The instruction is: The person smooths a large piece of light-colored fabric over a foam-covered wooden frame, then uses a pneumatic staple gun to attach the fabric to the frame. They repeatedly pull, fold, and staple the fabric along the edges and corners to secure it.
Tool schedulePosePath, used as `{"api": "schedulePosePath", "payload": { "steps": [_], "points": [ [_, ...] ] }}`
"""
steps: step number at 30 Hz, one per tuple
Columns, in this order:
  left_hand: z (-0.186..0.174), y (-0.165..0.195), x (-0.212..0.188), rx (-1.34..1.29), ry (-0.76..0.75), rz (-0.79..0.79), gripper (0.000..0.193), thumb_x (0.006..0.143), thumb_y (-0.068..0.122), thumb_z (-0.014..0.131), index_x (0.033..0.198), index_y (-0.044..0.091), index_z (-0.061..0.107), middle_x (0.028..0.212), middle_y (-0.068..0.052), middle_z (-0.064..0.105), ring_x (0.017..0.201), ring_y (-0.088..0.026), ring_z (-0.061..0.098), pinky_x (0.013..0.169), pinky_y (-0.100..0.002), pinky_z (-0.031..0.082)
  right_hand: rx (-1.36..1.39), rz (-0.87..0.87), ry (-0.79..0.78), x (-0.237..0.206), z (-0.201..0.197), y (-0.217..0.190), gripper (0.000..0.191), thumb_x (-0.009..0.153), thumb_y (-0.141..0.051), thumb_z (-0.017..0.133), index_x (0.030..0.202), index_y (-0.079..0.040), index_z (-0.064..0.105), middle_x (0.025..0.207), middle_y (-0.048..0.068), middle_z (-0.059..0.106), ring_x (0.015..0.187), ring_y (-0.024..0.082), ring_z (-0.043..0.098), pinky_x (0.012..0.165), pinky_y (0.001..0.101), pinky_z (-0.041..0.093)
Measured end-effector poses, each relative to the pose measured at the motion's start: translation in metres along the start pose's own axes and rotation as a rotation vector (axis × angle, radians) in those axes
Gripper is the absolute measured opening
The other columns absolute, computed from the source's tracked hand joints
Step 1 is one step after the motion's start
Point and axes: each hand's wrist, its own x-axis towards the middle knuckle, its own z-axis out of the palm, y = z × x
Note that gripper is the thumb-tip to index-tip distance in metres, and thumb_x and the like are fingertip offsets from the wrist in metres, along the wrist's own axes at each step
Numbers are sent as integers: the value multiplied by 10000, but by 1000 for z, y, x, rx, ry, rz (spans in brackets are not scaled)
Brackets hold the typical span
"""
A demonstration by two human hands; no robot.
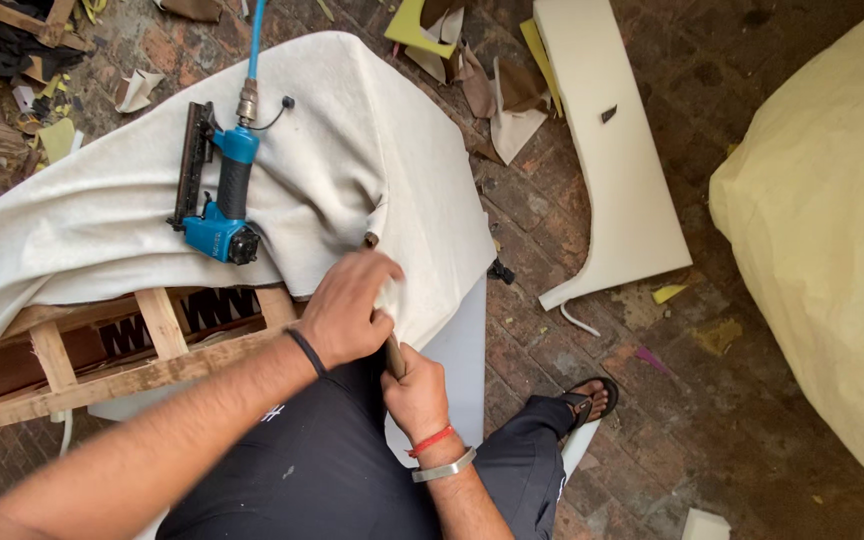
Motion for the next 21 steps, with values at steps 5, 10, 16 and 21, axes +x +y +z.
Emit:
{"api": "schedulePosePath", "payload": {
  "steps": [5, 10, 16, 21],
  "points": [
    [49, 15, -3, -197, 116, -772, 832, 755, 421, 826, 1281, -66, 405, 1064, -293, 634, 990, -484, 657, 828, -512, 543, -151, 11, 18, 1, -6, -12, 138, 753, -60, 706, 883, -46, 660, 772, 210, 704, 755, 410, 695, 676, 469, 549],
    [68, 5, -17, -215, 32, -944, 518, 915, 408, 695, 1185, -10, 553, 991, -304, 717, 967, -489, 675, 828, -549, 528, -498, -22, -21, 5, -1, -9, 155, 787, -136, 713, 937, -107, 685, 813, 180, 731, 790, 417, 690, 693, 536, 529],
    [70, -11, -27, -240, 10, -896, 335, 977, 335, 620, 1108, 29, 580, 926, -257, 724, 928, -475, 684, 793, -565, 524, -842, -111, -372, 38, -36, -58, 269, 791, -229, 711, 1041, -136, 670, 863, 163, 732, 823, 397, 705, 724, 518, 565],
    [75, -24, -29, -388, 78, -863, 310, 972, 248, 625, 1129, 15, 493, 914, -264, 711, 908, -478, 682, 780, -569, 527, -1115, -211, -327, 112, -35, -158, 238, 852, -369, 678, 1021, -218, 751, 935, 108, 775, 893, 321, 742, 800, 452, 587]
  ]
}}
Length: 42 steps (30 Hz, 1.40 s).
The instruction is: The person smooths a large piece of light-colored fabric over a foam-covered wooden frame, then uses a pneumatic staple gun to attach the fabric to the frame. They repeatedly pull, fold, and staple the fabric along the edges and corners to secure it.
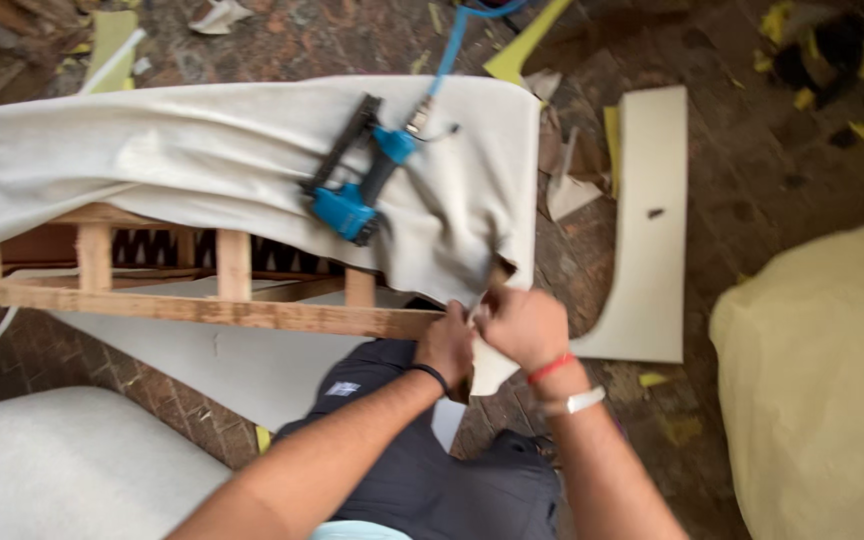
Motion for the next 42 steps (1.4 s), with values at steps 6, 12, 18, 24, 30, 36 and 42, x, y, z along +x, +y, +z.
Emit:
{"api": "schedulePosePath", "payload": {
  "steps": [6, 12, 18, 24, 30, 36, 42],
  "points": [
    [-12, -2, -1, -105, -7, 13, 322, 940, 253, 689, 1080, 15, 524, 923, -264, 703, 906, -477, 674, 774, -570, 523, -351, -870, 594, 165, 1, -129, 377, 861, -167, 665, 1222, -92, 590, 1307, 133, 642, 1263, 320, 611, 1070, 430, 469],
    [-17, -2, 1, -70, -123, -46, 300, 949, 251, 688, 1092, 38, 531, 899, -269, 691, 886, -485, 663, 763, -593, 505, -763, -762, 42, 207, -9, -185, 638, 844, -178, 667, 1436, -89, 446, 1065, 118, 722, 1033, 291, 693, 924, 408, 520],
    [-11, -14, -2, -40, -41, 56, 380, 961, 240, 657, 1167, -3, 449, 839, -248, 704, 810, -456, 686, 718, -560, 527, -543, -493, -106, 105, -66, -131, 424, 943, -302, 637, 1342, -167, 584, 777, 136, 722, 661, 330, 735, 598, 468, 579],
    [-14, -13, -1, -32, -99, -29, 378, 965, 298, 654, 1169, 31, 480, 949, -222, 726, 893, -399, 723, 778, -503, 574, 178, 63, 88, -75, -61, -2, 469, 732, -239, 782, 1167, -81, 708, 836, 194, 769, 786, 344, 771, 764, 451, 595],
    [-24, -5, -5, 35, -112, -90, 428, 961, 337, 668, 1193, 36, 473, 1044, -223, 736, 983, -398, 714, 852, -515, 553, 374, 385, 66, -119, 29, 38, 360, 750, -235, 762, 1050, -37, 742, 852, 201, 775, 819, 320, 770, 798, 415, 579],
    [-31, -9, -8, 113, -154, -101, 456, 970, 352, 645, 1229, 41, 435, 1062, -227, 724, 997, -401, 710, 842, -521, 556, 460, 383, 63, -116, 44, 40, 367, 725, -245, 769, 1034, -48, 741, 869, 204, 773, 834, 334, 768, 797, 419, 567],
    [-25, -15, -4, 131, -141, -100, 441, 975, 342, 636, 1225, 37, 438, 1054, -237, 725, 1005, -412, 707, 857, -524, 549, 345, 276, -14, -110, 53, 20, 412, 713, -256, 800, 1086, -90, 738, 916, 209, 758, 904, 374, 729, 815, 426, 554]
  ]
}}
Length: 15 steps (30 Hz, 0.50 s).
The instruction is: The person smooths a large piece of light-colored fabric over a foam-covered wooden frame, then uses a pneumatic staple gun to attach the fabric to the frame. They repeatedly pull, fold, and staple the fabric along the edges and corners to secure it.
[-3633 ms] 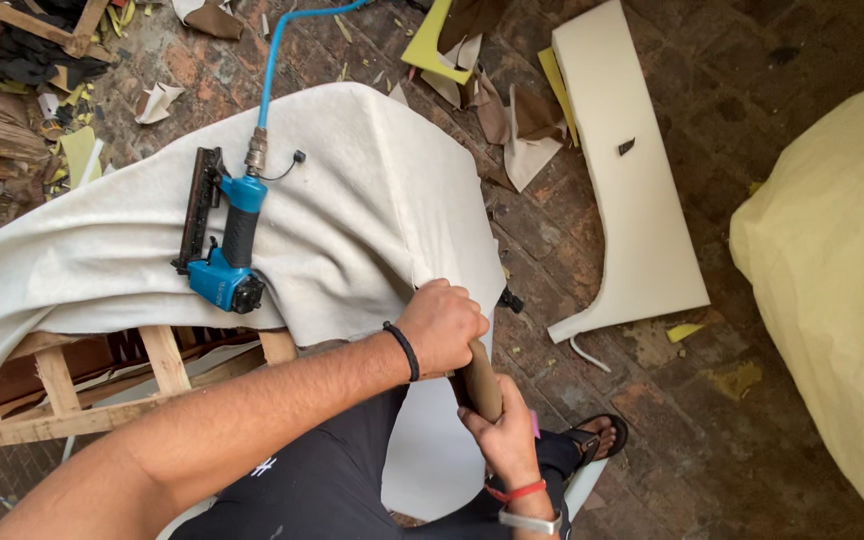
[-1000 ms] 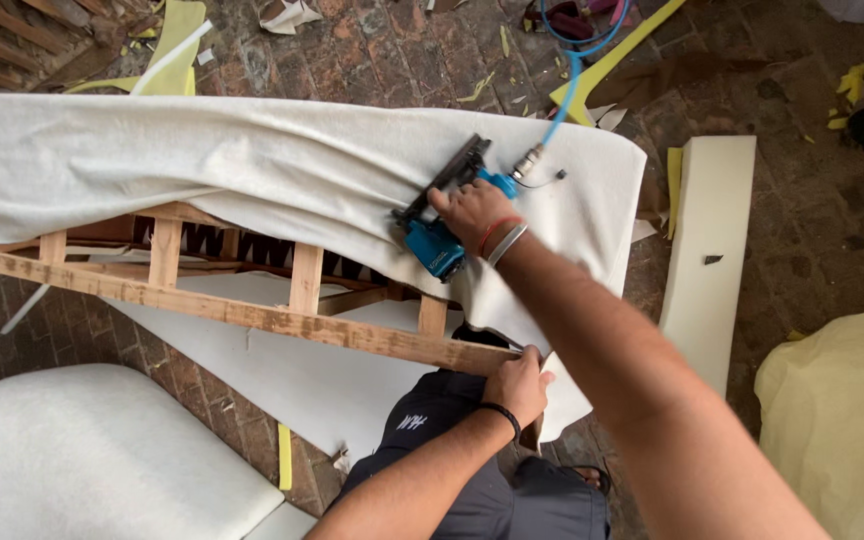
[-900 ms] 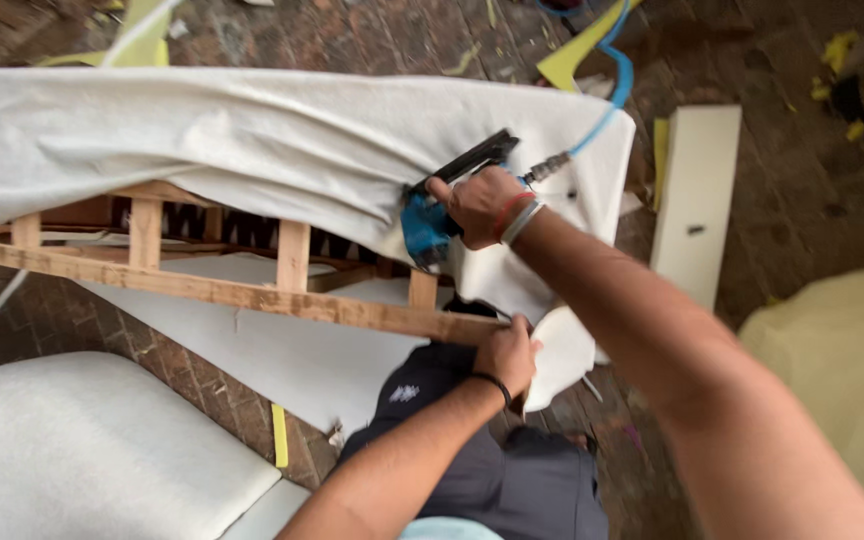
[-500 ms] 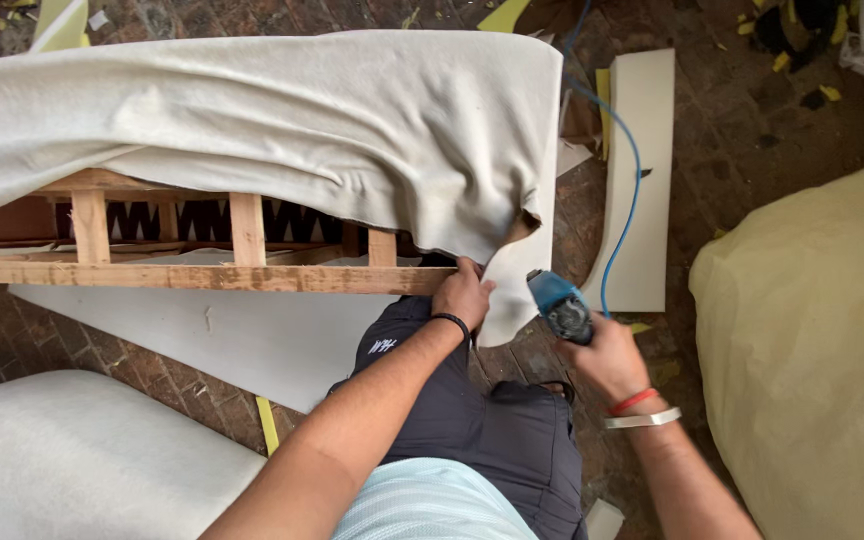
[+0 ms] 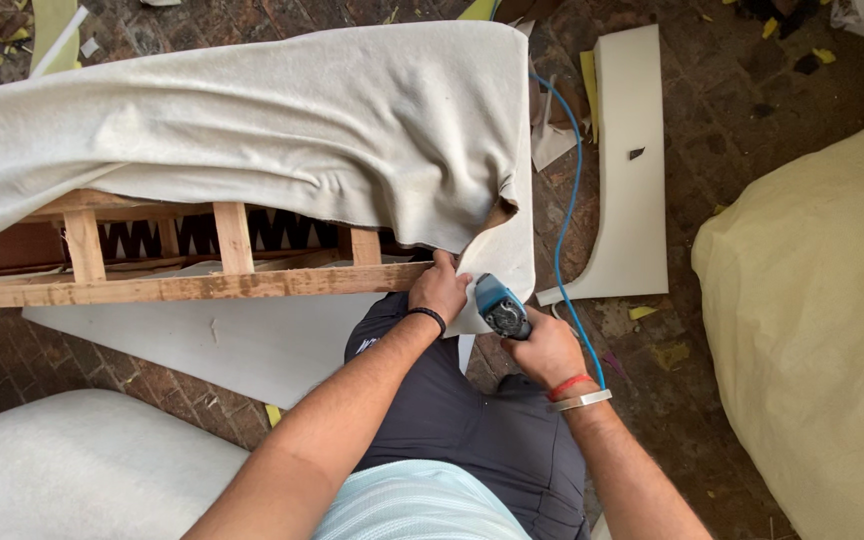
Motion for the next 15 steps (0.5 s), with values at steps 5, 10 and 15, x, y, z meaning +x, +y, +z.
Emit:
{"api": "schedulePosePath", "payload": {
  "steps": [5, 10, 15],
  "points": [
    [6, -5, 3, -13, 35, 32, 454, 966, 336, 643, 1242, 34, 446, 1064, -242, 716, 1015, -427, 692, 865, -536, 530, 223, -82, 171, -13, 5, 23, 432, 716, -216, 782, 1103, -52, 681, 872, 207, 746, 844, 361, 741, 754, 424, 565],
    [12, -7, 2, 25, 71, 19, 470, 952, 321, 668, 1263, 46, 448, 1043, -254, 715, 998, -429, 695, 878, -522, 532, 590, 190, 271, -22, 10, 73, 176, 838, -160, 742, 897, 5, 760, 775, 149, 765, 684, 232, 723, 631, 350, 556],
    [25, -13, -2, -38, 198, 0, 459, 950, 356, 694, 1220, 56, 476, 1022, -224, 729, 954, -397, 720, 853, -487, 555, 1136, 70, 353, 19, 26, 135, 136, 856, -95, 762, 822, -25, 650, 775, 94, 731, 610, 150, 635, 580, 298, 502]
  ]
}}
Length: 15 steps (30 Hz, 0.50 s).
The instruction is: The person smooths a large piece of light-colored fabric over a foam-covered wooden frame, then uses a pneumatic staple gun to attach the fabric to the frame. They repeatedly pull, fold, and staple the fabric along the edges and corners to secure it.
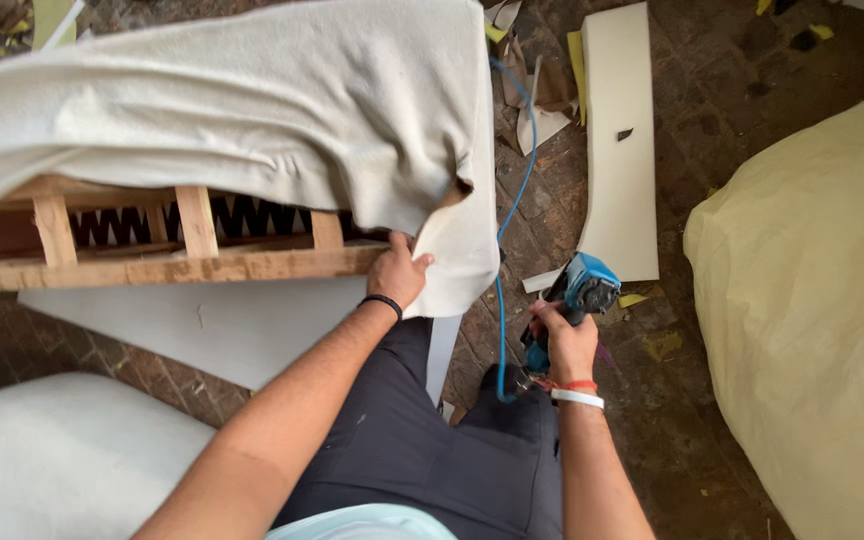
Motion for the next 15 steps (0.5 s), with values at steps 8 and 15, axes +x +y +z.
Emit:
{"api": "schedulePosePath", "payload": {
  "steps": [8, 15],
  "points": [
    [72, -26, -60, -933, 29, -23, 697, 800, 267, 817, 1363, 48, 468, 1083, -165, 765, 1102, -226, 732, 996, -333, 573, -102, -11, -8, 31, -24, 84, 102, 791, -18, 790, 797, -33, 690, 714, 12, 644, 617, 122, 573, 580, 285, 450],
    [113, 23, -23, -196, 224, 191, 647, 742, 448, 885, 1167, 1, 689, 1102, -188, 742, 1024, -339, 693, 885, -404, 545, 104, 73, 62, 44, 8, 122, 136, 796, -31, 807, 810, -37, 673, 707, 10, 651, 606, 122, 578, 576, 288, 454]
  ]
}}
